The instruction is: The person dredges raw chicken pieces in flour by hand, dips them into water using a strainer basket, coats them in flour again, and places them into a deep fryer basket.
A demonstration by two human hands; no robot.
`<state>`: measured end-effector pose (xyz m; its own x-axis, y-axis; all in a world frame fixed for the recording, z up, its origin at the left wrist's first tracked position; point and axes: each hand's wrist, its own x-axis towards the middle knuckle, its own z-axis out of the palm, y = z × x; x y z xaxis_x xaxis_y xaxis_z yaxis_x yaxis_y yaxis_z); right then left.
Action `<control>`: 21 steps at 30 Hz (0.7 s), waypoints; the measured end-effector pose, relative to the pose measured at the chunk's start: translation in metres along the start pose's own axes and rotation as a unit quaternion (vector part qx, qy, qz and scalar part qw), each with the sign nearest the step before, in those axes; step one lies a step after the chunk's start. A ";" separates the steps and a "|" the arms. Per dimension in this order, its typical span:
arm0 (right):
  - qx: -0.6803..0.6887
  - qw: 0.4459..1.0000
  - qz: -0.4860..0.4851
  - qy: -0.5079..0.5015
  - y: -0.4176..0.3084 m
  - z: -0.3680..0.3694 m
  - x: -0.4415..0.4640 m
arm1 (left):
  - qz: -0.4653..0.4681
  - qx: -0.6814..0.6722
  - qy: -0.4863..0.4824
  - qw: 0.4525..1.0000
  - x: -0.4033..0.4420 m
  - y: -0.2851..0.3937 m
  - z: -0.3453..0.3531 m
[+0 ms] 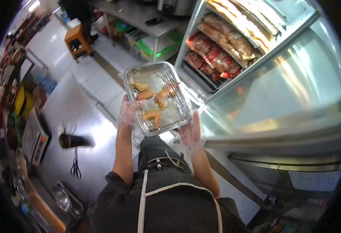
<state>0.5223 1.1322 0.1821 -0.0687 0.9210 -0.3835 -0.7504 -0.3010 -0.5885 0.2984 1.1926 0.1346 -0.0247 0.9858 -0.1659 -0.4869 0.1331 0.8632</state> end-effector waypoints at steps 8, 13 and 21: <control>0.061 0.950 -0.276 0.131 -0.089 0.014 0.095 | -0.169 -0.458 -0.332 0.807 0.150 0.056 0.156; -0.354 0.705 -0.544 0.285 -0.155 0.013 0.141 | -0.270 -0.460 -0.332 0.778 0.239 0.042 0.179; 0.026 0.851 -0.517 0.090 -0.412 0.165 0.249 | -0.367 -0.434 -0.326 0.755 0.289 -0.001 0.142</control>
<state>0.7055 1.5262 0.4469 0.7436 0.6334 0.2140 -0.3779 0.6623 -0.6470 0.4158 1.4919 0.1534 0.8276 0.5573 0.0672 -0.5565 0.8302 -0.0316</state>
